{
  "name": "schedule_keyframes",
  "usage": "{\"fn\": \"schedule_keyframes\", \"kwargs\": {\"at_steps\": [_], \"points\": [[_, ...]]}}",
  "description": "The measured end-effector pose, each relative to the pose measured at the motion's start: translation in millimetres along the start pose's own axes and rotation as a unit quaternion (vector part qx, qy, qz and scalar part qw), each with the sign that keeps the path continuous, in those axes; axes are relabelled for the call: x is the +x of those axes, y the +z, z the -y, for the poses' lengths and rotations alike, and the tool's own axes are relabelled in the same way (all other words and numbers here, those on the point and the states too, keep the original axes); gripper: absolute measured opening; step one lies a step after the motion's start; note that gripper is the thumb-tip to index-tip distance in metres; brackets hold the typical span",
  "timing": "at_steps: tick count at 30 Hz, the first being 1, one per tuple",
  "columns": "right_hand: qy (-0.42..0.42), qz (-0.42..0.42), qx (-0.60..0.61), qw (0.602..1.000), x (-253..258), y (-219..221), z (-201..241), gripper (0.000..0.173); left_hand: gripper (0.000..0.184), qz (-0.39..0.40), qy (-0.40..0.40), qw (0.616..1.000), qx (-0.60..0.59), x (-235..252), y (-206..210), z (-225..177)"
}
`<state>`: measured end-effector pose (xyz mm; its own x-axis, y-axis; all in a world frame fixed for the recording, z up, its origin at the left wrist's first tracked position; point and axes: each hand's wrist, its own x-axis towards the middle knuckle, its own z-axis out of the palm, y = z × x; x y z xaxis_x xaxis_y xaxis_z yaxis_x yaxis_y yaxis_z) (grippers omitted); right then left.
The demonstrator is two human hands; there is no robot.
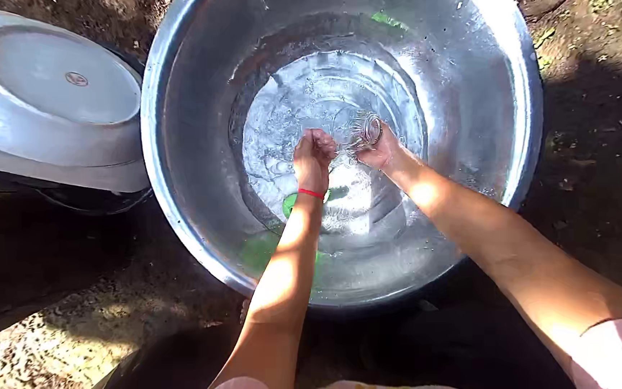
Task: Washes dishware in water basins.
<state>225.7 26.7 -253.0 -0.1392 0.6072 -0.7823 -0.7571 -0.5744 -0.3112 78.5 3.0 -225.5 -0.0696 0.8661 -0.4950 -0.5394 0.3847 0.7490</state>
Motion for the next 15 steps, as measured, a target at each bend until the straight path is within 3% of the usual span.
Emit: {"fn": "schedule_keyframes", "kwargs": {"at_steps": [2,4,7,10,12,13,15], "points": [[-0.002,0.063,-0.020,0.998,-6,1,3,0.055,0.027,0.086,0.113,0.969,0.204,-6,2,-11],[-0.002,0.085,-0.035,0.996,-9,6,6,0.054,0.045,0.144,0.104,0.929,0.324,-6,3,-27],[0.024,0.118,-0.015,0.993,-15,16,10,0.058,0.066,0.208,0.100,0.899,0.372,-6,8,-42],[0.053,0.150,0.007,0.987,-12,18,7,0.059,0.075,0.296,0.149,0.821,0.464,-8,14,-56],[0.050,0.189,0.029,0.980,-13,18,5,0.060,0.066,0.307,0.202,0.781,0.504,-9,19,-61],[0.049,0.199,0.034,0.978,-17,21,4,0.059,0.056,0.287,0.227,0.783,0.503,-9,19,-59],[0.056,0.184,0.036,0.981,-28,33,0,0.058,0.030,0.180,0.257,0.835,0.452,-1,22,-48]]}}
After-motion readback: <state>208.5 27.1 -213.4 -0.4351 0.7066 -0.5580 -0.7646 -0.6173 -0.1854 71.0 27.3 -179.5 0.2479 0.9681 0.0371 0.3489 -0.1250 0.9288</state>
